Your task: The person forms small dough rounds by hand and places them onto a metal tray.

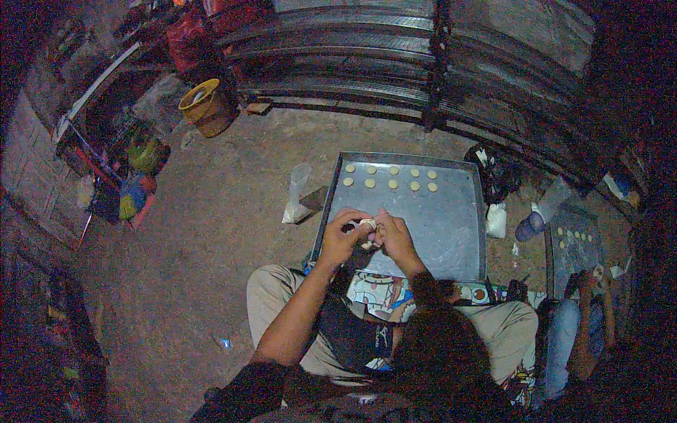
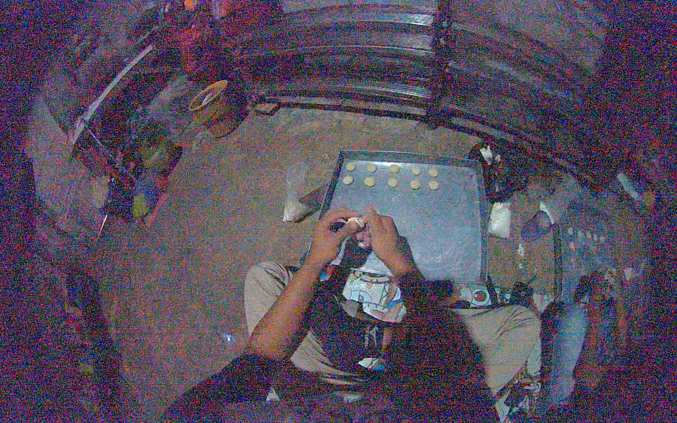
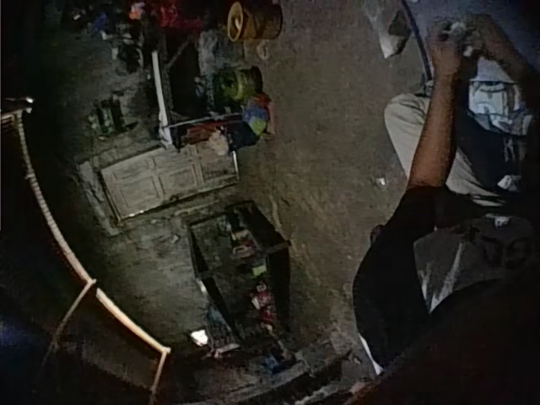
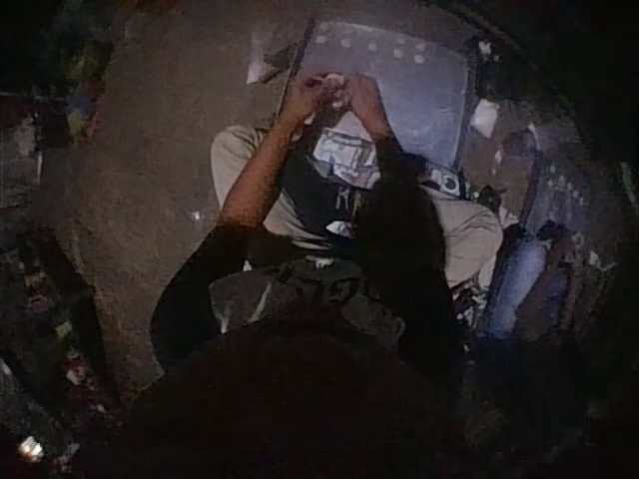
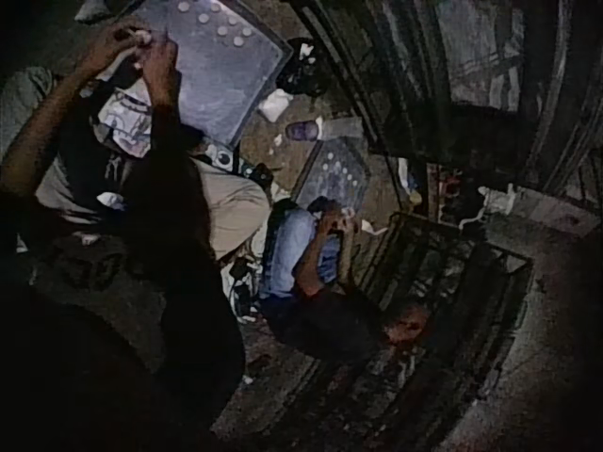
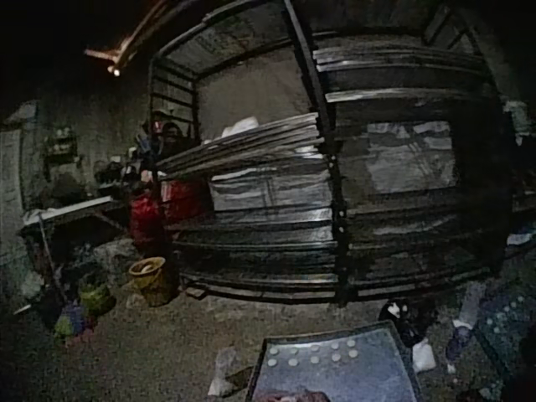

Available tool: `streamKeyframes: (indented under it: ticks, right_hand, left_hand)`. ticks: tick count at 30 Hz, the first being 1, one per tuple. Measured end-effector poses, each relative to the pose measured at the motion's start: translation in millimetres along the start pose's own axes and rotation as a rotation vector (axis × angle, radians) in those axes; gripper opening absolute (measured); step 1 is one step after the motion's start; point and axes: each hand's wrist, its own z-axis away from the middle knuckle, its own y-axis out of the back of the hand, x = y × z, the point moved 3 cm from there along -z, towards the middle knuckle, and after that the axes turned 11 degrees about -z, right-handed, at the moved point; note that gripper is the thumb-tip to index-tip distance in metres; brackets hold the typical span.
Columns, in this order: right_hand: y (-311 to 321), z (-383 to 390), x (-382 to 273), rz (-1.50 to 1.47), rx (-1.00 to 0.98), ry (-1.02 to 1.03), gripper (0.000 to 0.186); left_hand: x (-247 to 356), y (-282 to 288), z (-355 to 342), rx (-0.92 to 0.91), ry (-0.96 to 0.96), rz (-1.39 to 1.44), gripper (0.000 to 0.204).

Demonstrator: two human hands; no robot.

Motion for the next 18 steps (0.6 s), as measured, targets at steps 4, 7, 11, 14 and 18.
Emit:
streamKeyframes:
  ticks: [4, 7, 11, 14, 18]
  right_hand:
    - [-13, 5, -16, -0.014, -0.104, 0.051, 0.031]
    - [-15, 7, -19, 0.006, -0.085, 0.079, 0.028]
    - [-19, 9, -17, 0.011, -0.055, 0.118, 0.026]
    - [-21, 10, -20, 0.102, 0.03, 0.095, 0.026]
    - [-10, 5, -13, 0.04, 0.104, 0.148, 0.026]
  left_hand:
    - [-21, 6, -1, 0.149, -0.027, -0.009, 0.013]
    - [-20, 5, -2, 0.179, -0.021, 0.003, 0.011]
    - [-12, 8, 1, 0.208, 0.1, -0.092, 0.012]
    - [-12, 10, 2, 0.233, 0.194, -0.096, 0.015]
    - [-14, 7, -1, 0.165, 0.194, -0.041, 0.024]
